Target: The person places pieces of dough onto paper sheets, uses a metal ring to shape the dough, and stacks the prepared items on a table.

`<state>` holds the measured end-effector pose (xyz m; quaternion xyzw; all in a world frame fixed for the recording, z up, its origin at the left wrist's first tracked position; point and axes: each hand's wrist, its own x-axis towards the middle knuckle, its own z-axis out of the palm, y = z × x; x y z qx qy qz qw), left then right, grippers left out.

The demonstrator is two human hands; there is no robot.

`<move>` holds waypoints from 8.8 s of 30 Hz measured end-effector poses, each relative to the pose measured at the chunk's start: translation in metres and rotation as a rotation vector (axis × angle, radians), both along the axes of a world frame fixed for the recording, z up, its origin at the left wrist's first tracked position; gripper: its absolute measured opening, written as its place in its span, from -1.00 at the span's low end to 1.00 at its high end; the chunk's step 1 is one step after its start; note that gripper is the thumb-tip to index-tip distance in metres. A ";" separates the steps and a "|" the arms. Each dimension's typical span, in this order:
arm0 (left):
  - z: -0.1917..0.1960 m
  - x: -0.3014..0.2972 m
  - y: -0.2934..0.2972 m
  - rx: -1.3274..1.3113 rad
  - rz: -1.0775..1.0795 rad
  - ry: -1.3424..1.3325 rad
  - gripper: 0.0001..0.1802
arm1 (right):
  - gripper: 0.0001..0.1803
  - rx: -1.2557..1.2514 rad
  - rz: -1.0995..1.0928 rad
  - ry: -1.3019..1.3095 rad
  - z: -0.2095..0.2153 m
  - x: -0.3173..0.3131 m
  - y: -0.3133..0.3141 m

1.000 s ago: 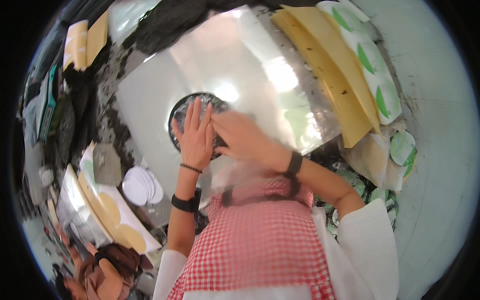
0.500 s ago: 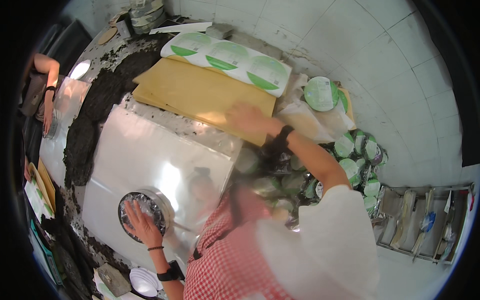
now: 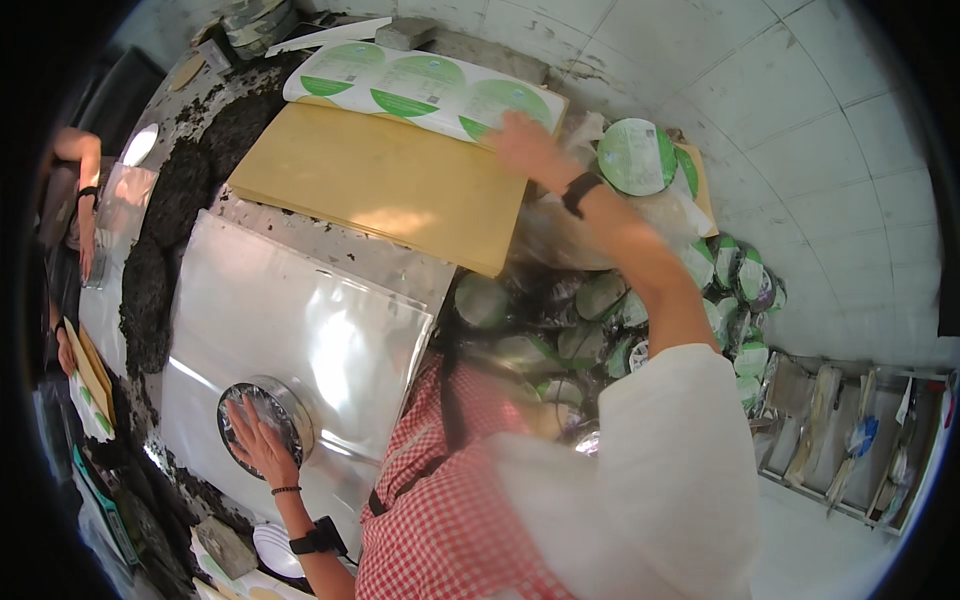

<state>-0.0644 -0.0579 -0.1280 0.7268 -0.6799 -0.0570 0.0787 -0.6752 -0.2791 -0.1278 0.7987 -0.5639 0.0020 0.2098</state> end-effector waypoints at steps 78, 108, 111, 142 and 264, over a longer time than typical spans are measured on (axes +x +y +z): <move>0.062 0.061 0.160 0.663 -0.168 0.148 -0.66 | -0.64 -0.055 0.549 -0.575 0.042 0.351 0.123; 0.005 0.031 0.176 0.061 -0.238 0.456 -0.75 | -0.75 0.277 0.893 -0.433 0.000 0.418 0.144; -0.007 0.045 0.174 0.124 -0.168 0.626 -0.77 | -0.83 0.299 0.872 -0.426 0.003 0.419 0.143; 0.001 0.041 0.167 0.005 -0.106 0.720 -0.89 | -0.85 0.424 0.803 -0.349 0.000 0.422 0.138; 0.011 0.033 0.005 0.098 -0.206 0.031 -0.33 | -0.79 0.734 0.712 -0.874 0.077 0.323 0.125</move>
